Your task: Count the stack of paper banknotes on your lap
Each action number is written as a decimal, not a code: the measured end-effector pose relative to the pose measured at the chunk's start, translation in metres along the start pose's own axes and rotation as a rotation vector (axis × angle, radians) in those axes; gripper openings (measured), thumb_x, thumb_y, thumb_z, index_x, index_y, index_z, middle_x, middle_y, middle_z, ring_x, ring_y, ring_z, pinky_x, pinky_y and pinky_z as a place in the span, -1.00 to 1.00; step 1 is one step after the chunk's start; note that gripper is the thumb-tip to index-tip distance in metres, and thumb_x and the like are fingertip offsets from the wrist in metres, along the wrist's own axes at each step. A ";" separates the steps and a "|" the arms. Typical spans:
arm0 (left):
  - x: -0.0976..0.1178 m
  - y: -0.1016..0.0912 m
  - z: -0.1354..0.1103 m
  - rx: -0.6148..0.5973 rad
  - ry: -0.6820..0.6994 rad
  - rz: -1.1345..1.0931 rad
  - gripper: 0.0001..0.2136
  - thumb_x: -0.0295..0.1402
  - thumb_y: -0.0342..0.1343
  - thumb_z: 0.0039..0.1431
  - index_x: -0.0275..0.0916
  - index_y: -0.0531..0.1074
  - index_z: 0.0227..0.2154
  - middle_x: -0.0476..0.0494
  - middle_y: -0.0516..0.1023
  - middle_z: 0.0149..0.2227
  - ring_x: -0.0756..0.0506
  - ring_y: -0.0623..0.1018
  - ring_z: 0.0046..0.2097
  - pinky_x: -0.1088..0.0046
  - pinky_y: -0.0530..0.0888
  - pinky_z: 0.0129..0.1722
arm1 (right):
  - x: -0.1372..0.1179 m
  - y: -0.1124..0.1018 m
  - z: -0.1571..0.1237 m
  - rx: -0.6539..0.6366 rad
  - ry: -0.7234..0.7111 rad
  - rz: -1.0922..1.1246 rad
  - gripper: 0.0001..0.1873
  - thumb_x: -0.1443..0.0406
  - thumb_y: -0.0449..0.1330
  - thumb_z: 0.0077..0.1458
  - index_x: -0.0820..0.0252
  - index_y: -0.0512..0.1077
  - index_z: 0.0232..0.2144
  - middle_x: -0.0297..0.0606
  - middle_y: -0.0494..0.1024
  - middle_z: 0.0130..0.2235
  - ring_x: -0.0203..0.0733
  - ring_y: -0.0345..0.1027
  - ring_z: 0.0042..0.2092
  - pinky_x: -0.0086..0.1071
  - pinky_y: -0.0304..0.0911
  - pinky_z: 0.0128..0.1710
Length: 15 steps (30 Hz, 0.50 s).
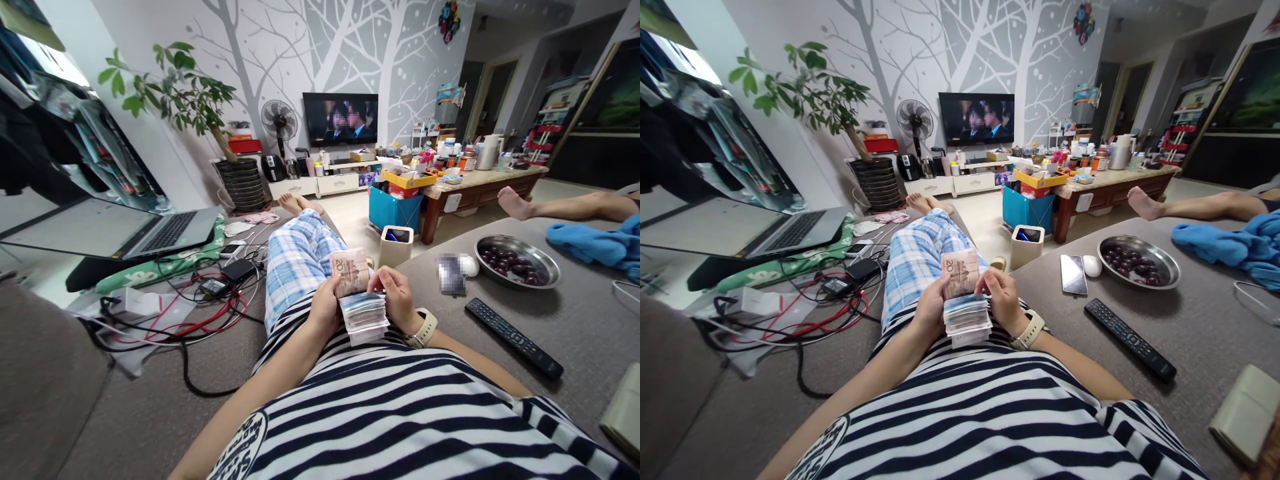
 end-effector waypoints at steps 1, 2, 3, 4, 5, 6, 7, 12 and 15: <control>-0.001 0.001 0.000 -0.006 -0.009 -0.012 -0.75 -0.25 0.30 -0.07 -0.34 0.60 -0.37 -0.24 0.70 -0.28 -0.27 0.64 -0.12 0.17 0.50 0.03 | 0.001 0.001 0.000 -0.010 0.004 0.010 -0.44 -0.07 0.06 0.28 0.12 0.37 -0.62 -0.33 0.39 -0.57 -0.24 0.17 -0.48 -0.31 0.11 -0.41; -0.001 0.003 0.000 -0.017 -0.019 -0.023 -0.75 -0.27 0.29 -0.06 -0.34 0.61 -0.34 -0.24 0.70 -0.26 -0.27 0.65 -0.12 0.18 0.50 0.04 | 0.003 0.002 0.001 -0.010 0.014 0.014 -0.45 -0.06 0.07 0.28 0.12 0.37 -0.63 -0.33 0.40 -0.58 -0.24 0.18 -0.49 -0.31 0.12 -0.41; -0.002 0.004 -0.001 -0.028 -0.027 -0.031 -0.75 -0.28 0.28 -0.05 -0.34 0.61 -0.33 -0.24 0.71 -0.26 -0.26 0.65 -0.12 0.18 0.50 0.04 | 0.006 0.001 0.001 0.002 0.029 0.013 -0.46 -0.06 0.11 0.25 0.12 0.35 -0.63 -0.34 0.40 -0.59 -0.25 0.18 -0.50 -0.31 0.13 -0.41; -0.002 0.005 -0.001 -0.035 -0.030 -0.033 -0.76 -0.30 0.28 -0.04 -0.34 0.61 -0.32 -0.24 0.71 -0.27 -0.26 0.66 -0.13 0.18 0.51 0.04 | 0.009 -0.001 0.001 0.026 0.048 0.006 -0.47 -0.06 0.16 0.21 0.11 0.33 -0.64 -0.36 0.37 -0.60 -0.25 0.17 -0.51 -0.31 0.13 -0.41; -0.002 0.006 -0.002 -0.041 -0.035 -0.029 -0.77 -0.31 0.28 -0.03 -0.34 0.61 -0.31 -0.24 0.70 -0.28 -0.26 0.66 -0.14 0.18 0.52 0.03 | 0.013 -0.003 0.001 0.050 0.071 -0.001 -0.49 -0.06 0.21 0.17 0.11 0.31 -0.64 -0.39 0.35 -0.61 -0.26 0.16 -0.52 -0.32 0.12 -0.42; -0.002 0.007 -0.003 -0.049 -0.041 -0.023 -0.77 -0.32 0.28 -0.03 -0.34 0.61 -0.31 -0.24 0.70 -0.29 -0.26 0.67 -0.16 0.18 0.52 0.02 | 0.018 -0.005 0.002 0.069 0.096 -0.006 -0.51 -0.06 0.25 0.13 0.11 0.30 -0.62 -0.41 0.32 -0.61 -0.27 0.14 -0.52 -0.33 0.10 -0.44; -0.002 0.007 -0.004 -0.058 -0.048 -0.017 -0.78 -0.33 0.28 -0.03 -0.34 0.61 -0.31 -0.23 0.70 -0.31 -0.26 0.67 -0.17 0.18 0.53 0.00 | 0.022 -0.007 0.002 0.082 0.120 -0.007 -0.52 -0.05 0.29 0.09 0.11 0.29 -0.61 -0.43 0.30 -0.61 -0.28 0.12 -0.52 -0.34 0.08 -0.46; -0.004 0.014 -0.007 -0.134 -0.081 0.005 -0.79 -0.37 0.30 -0.05 -0.30 0.61 -0.30 -0.20 0.70 -0.33 -0.26 0.68 -0.20 0.18 0.57 -0.07 | 0.031 -0.009 0.003 0.097 0.157 -0.018 -0.59 0.01 0.27 0.09 0.12 0.28 -0.57 -0.46 0.26 -0.57 -0.29 0.08 -0.50 -0.36 0.04 -0.46; -0.006 0.014 -0.005 -0.144 -0.085 0.007 -0.79 -0.38 0.30 -0.04 -0.29 0.61 -0.29 -0.20 0.71 -0.31 -0.26 0.68 -0.16 0.18 0.57 -0.06 | 0.030 -0.009 0.004 0.094 0.144 -0.050 -0.61 0.05 0.21 0.13 0.12 0.28 -0.58 -0.44 0.27 -0.57 -0.27 0.10 -0.48 -0.35 0.06 -0.44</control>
Point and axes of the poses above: each hand's wrist, its own z-axis towards the middle knuckle, its own y-axis out of the palm, x = y × z, the point moved 10 cm from there along z, towards the middle knuckle
